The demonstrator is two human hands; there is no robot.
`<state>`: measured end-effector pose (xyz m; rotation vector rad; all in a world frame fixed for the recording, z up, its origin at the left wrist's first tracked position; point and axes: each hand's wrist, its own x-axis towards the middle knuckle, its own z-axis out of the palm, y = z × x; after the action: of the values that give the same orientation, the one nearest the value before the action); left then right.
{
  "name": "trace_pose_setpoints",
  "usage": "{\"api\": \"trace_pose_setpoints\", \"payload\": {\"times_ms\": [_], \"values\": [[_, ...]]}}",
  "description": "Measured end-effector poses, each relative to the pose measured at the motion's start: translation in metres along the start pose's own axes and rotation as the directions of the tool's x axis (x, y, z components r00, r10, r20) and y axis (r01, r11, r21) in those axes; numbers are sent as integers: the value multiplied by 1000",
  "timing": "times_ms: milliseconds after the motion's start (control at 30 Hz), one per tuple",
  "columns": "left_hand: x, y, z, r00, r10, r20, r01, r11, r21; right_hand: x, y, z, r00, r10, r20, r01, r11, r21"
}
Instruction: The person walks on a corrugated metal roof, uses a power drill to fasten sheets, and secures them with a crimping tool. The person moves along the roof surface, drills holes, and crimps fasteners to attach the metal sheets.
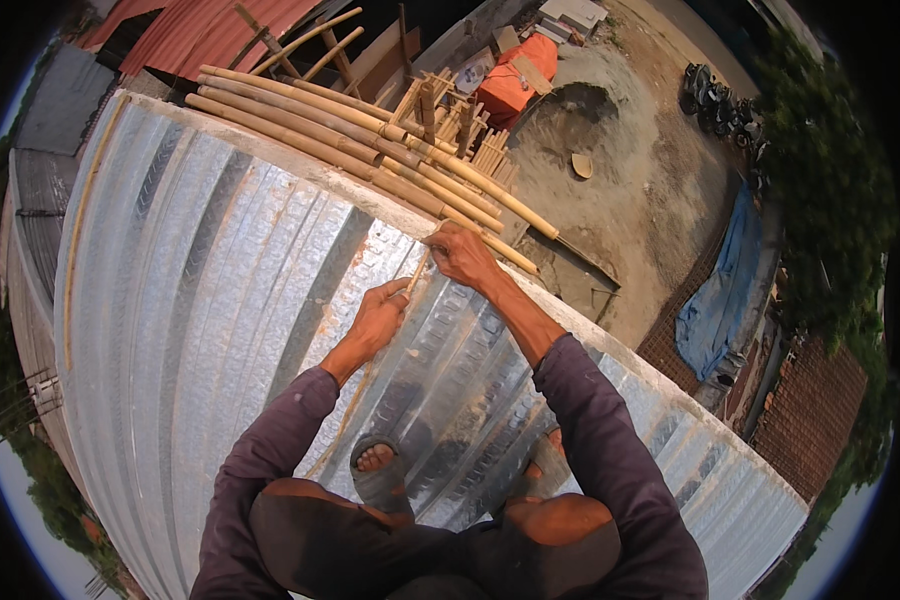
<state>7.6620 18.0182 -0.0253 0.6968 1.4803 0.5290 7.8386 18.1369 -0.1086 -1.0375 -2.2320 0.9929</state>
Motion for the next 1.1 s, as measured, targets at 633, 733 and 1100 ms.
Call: {"api": "trace_pose_setpoints", "payload": {"times_ms": [633, 733, 1100], "values": [[95, 5, 29, 971, 181, -156, -171, 982, 75, -3, 7, 3, 961, 237, -141, -199, 951, 237], [84, 16, 29, 981, 169, -91, -159, 981, 110, -5, 10, -1, 946, 299, -129, -253, 924, 287], [71, 5, 32, 972, 160, -175, -116, 965, 234, 0, 11, -3, 995, 34, -98, -24, 994, 108]]}}
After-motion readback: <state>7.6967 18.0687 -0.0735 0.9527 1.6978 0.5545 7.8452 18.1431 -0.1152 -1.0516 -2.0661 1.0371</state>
